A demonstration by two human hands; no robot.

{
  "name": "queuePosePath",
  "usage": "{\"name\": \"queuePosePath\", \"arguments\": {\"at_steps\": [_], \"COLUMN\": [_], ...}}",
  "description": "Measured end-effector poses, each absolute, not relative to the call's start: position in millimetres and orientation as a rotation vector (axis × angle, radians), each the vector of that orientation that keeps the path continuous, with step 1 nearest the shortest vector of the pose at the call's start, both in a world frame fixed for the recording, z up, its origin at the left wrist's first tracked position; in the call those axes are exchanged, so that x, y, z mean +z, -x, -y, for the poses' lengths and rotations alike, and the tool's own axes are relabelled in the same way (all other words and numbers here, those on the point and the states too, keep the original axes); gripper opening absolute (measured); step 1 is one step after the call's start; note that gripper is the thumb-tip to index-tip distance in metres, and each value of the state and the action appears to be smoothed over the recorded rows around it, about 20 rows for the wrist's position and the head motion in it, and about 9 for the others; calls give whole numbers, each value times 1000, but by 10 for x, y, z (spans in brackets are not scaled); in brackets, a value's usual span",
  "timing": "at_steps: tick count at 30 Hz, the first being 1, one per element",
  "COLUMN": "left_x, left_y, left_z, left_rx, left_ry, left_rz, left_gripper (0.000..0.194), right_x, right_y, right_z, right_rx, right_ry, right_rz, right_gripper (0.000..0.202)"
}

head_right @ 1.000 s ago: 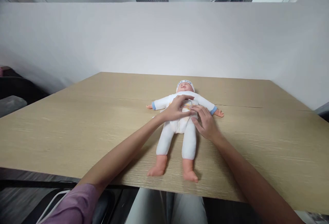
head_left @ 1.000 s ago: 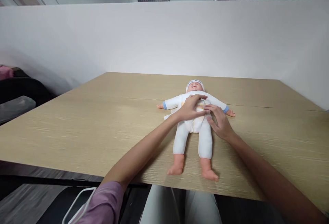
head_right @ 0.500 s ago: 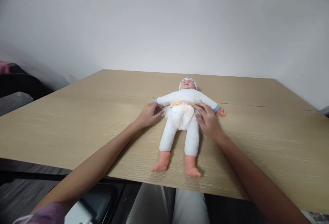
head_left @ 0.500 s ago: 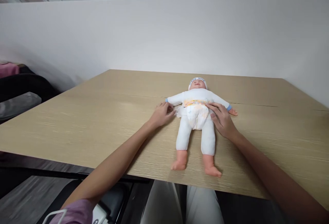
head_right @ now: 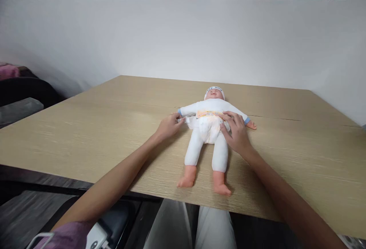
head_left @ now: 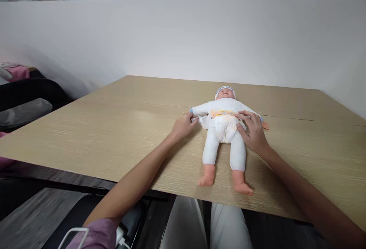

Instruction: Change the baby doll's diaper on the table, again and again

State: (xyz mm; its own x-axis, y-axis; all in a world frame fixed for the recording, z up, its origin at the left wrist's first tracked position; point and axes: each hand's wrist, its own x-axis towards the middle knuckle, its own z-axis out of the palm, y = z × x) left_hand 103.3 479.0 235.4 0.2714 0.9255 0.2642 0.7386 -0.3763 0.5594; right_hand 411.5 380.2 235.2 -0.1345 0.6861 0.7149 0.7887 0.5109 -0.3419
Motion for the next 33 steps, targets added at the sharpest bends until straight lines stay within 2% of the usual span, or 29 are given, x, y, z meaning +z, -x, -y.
{"name": "queuePosePath", "arguments": {"at_steps": [6,13,27,33], "left_x": [2275,2151,2428,2379], "left_y": [-1134,-1270,-1837,-1626], "left_z": [-4835,-4802,-4842,-4917], "left_rx": [1087,1248,1229,1272], "left_ry": [-1809,-1682,-1636,-1569], "left_rz": [-1223,-959,-813,-852], "left_gripper": [36,50,50,57], "right_x": [2661,2865,2899,2939], "right_y": [-3721,-3567,-3572,-3593], "right_z": [-4023,-4367,-4335,-4305], "right_rx": [-112,236,306,329], "right_ry": [1193,1504,1475,1481], "right_rz": [1976,2027,2074,2082], "right_gripper": [8,28,24,30]}}
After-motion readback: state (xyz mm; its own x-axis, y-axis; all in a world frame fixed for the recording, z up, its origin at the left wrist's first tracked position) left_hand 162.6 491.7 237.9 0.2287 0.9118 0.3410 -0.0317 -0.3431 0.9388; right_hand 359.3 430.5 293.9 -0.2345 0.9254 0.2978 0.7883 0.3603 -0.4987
